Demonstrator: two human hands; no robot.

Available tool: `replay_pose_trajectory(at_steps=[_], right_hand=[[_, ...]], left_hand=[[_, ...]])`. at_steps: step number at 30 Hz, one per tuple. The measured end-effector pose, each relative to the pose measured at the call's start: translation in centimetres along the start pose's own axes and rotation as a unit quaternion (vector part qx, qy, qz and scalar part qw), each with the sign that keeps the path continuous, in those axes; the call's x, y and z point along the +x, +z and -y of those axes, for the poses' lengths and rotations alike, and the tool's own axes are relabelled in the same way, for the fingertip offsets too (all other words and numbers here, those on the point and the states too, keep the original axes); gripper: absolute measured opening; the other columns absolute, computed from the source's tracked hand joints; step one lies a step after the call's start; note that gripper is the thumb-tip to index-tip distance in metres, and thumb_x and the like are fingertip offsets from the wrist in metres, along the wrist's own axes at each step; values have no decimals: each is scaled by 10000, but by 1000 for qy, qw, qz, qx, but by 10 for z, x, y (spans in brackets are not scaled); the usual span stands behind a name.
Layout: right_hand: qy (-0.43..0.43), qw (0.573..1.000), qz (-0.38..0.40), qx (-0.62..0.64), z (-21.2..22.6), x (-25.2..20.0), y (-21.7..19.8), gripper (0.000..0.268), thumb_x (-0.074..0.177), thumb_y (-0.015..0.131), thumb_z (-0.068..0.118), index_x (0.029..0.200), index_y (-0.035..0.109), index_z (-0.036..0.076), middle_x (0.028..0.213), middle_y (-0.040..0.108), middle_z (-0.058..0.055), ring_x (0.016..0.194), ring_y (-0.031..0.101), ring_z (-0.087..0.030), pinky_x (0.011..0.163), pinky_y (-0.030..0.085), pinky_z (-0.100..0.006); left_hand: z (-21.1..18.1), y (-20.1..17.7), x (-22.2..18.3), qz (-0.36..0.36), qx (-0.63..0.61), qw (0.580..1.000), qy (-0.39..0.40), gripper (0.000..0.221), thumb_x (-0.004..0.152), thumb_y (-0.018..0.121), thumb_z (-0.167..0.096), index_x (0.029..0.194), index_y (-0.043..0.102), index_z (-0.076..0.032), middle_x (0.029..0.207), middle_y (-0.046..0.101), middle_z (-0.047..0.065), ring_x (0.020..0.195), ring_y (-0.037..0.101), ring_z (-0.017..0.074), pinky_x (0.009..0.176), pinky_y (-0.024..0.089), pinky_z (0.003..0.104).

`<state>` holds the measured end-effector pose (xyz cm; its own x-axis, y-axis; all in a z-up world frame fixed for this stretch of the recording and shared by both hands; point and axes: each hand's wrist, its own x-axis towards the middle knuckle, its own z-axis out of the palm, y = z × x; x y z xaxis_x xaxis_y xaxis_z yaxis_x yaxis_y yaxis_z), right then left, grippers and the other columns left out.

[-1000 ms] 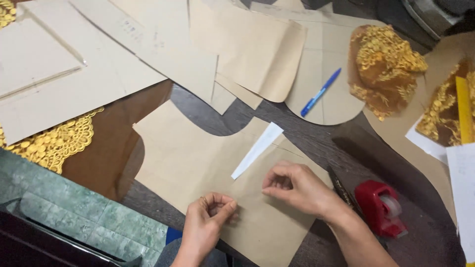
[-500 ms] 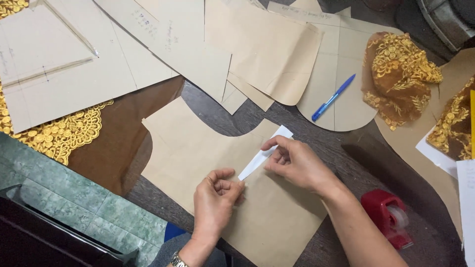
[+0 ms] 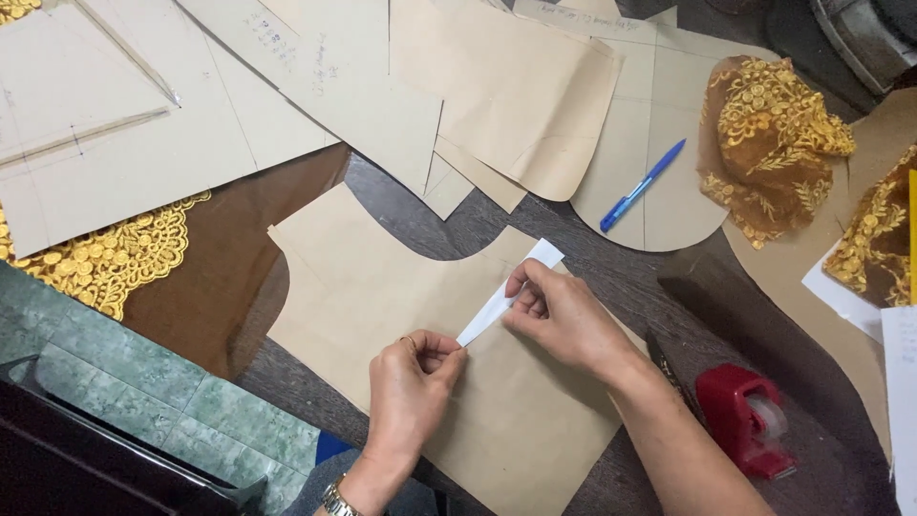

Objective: Measuring, taping, and cutting paper garment patterns on a work table to assemble or modify them.

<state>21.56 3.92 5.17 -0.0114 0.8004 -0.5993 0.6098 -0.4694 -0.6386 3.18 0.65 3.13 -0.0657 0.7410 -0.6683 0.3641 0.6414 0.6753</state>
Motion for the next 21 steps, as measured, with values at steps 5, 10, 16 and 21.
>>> replay_pose_trajectory(at_steps=[5, 10, 16, 21], right_hand=[[-15, 999, -16, -36, -4, 5, 5, 130, 775, 648, 131, 886, 581, 145, 662, 615, 47, 622, 532, -92, 639, 422, -247], [-19, 999, -15, -41, -1, 5, 6, 131, 785, 643, 114, 877, 556, 145, 606, 581, 50, 578, 492, -102, 614, 403, -249], [-9, 998, -12, -64, 1, 6, 7, 145, 779, 645, 120, 872, 540, 155, 613, 612, 53, 583, 520, -112, 628, 407, -254], [-18, 997, -23, -66, -3, 7, 10, 142, 763, 646, 122, 855, 541, 153, 613, 616, 50, 596, 529, -118, 640, 423, -261]], left_hand=[[-6, -2, 0, -9, 30, 999, 21, 90, 746, 646, -116, 827, 675, -142, 651, 676, -58, 532, 570, 50, 592, 500, 197], [-2, -3, 2, -4, 94, 994, 48, 106, 779, 645, -169, 871, 592, -175, 663, 694, -59, 595, 638, 105, 661, 505, 252], [3, -1, 6, 1, 142, 987, 75, 91, 800, 645, -168, 829, 560, -180, 685, 670, -58, 617, 635, 120, 673, 503, 280], [9, 2, 11, -2, 162, 982, 94, 79, 790, 634, -164, 816, 561, -177, 698, 672, -44, 639, 650, 141, 691, 504, 298]])
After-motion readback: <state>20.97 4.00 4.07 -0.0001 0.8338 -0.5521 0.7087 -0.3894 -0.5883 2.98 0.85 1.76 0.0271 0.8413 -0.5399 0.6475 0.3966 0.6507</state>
